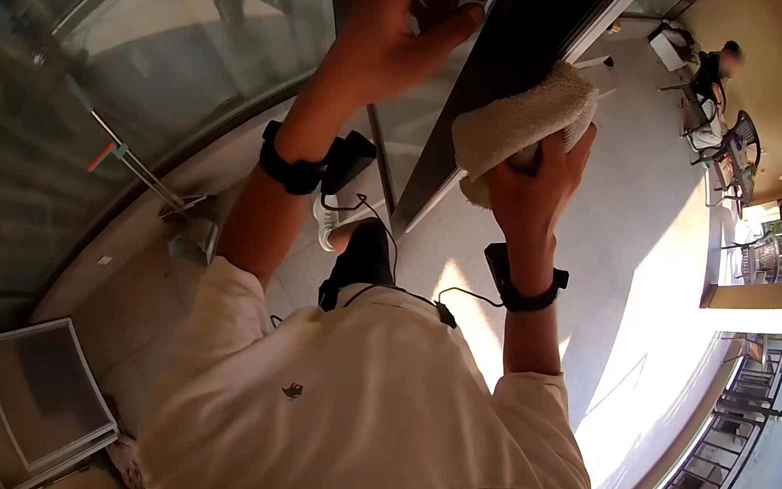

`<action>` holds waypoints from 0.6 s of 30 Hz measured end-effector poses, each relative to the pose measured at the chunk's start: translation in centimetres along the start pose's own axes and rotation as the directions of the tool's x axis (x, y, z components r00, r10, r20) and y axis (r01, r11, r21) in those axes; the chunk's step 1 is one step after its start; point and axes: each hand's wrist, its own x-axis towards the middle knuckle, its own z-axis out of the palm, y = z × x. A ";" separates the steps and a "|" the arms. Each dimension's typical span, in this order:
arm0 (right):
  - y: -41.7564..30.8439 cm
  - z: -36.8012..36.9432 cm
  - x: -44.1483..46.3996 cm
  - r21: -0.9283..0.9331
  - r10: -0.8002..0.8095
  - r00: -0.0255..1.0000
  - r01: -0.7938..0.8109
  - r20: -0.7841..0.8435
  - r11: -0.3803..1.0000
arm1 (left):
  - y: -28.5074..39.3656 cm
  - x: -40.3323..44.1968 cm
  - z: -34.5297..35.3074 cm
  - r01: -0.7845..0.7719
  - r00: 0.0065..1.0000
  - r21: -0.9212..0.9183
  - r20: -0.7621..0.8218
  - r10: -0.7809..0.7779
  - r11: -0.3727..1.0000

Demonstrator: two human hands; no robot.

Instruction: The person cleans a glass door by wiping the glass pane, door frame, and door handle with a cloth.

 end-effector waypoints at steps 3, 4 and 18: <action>-0.1 -0.2 0.1 0.020 -0.034 0.999 0.034 0.022 0.999 | 0.2 -0.1 -0.5 0.104 0.994 -0.100 0.044 -0.100 0.990; -0.1 0.0 0.4 0.031 -0.067 0.998 0.067 0.003 0.997 | 0.3 0.0 -0.7 0.192 0.977 -0.160 0.123 -0.174 0.968; -3.2 0.8 5.4 0.002 -0.234 0.948 0.240 -0.214 0.971 | 0.9 1.1 -0.7 0.178 0.984 -0.104 0.001 -0.179 0.979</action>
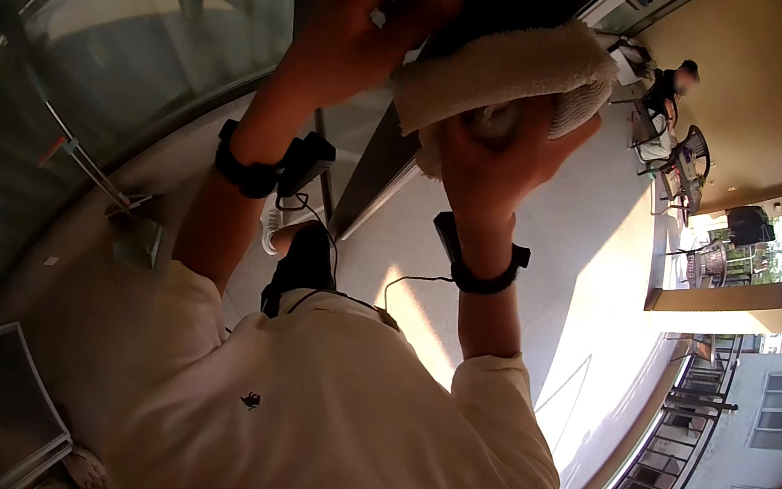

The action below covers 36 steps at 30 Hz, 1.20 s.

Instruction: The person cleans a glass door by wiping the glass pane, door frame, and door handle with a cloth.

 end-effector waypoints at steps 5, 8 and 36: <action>-0.4 1.1 -2.3 0.093 0.009 0.999 -0.004 -0.052 0.996 | 0.0 -0.2 -1.2 -0.104 0.995 0.081 0.006 0.103 0.991; -0.9 1.3 -4.4 0.123 0.021 1.000 -0.019 -0.011 0.992 | -0.6 -0.5 -1.4 -0.261 0.964 0.055 -0.036 0.263 0.964; 2.6 1.3 -12.7 0.155 0.044 0.946 -0.098 0.321 0.983 | -1.5 -1.9 0.9 -0.013 0.974 0.044 -0.225 0.022 0.999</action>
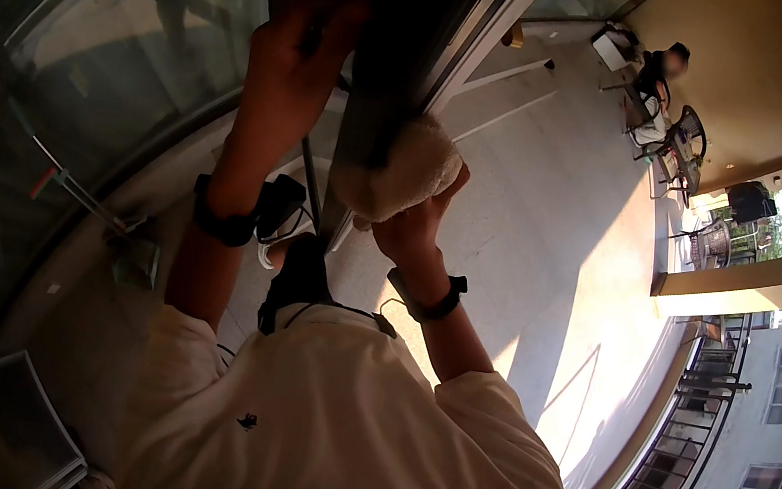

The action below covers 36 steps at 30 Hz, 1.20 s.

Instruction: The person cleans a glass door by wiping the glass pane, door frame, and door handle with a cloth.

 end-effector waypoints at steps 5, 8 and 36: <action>1.2 2.5 -5.6 -0.036 0.229 0.969 -0.227 0.088 0.973 | 1.4 0.3 -1.3 0.123 0.978 0.029 0.166 -0.127 0.992; 3.3 3.5 -11.2 -0.063 0.412 0.888 -0.409 0.204 0.911 | 1.1 0.6 -0.9 0.225 0.943 0.054 0.240 -0.232 0.973; 10.5 4.8 -12.3 0.320 0.663 0.609 -0.793 0.435 0.518 | -7.5 -8.7 1.1 0.430 0.816 -0.020 0.436 -0.379 0.902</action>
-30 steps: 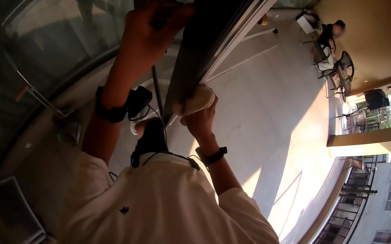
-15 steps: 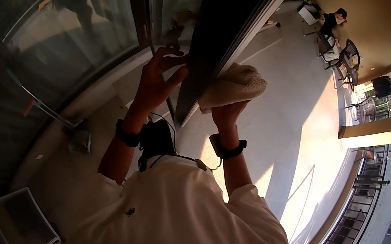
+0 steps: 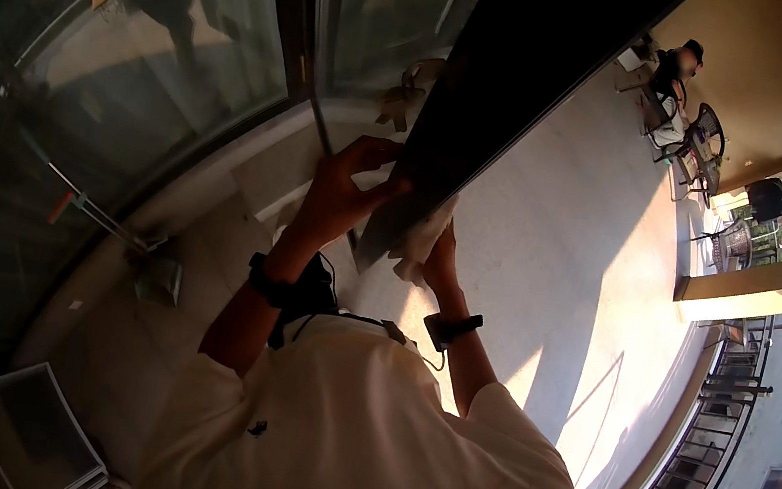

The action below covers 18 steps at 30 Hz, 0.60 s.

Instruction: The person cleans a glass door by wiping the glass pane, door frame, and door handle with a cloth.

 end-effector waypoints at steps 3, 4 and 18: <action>-6.5 -0.3 -0.2 0.182 -0.123 0.982 0.148 -0.142 0.972 | 0.3 -0.3 0.2 0.010 1.000 0.016 -0.004 -0.010 1.000; -9.0 -0.4 -0.2 0.127 -0.252 0.941 0.285 -0.227 0.950 | 0.5 -0.1 0.2 0.013 1.000 0.012 -0.019 -0.013 1.000; -6.1 2.8 -0.9 -0.532 -0.372 0.908 0.221 -0.194 0.817 | 0.6 0.7 1.9 0.051 0.998 0.008 -0.049 -0.051 0.999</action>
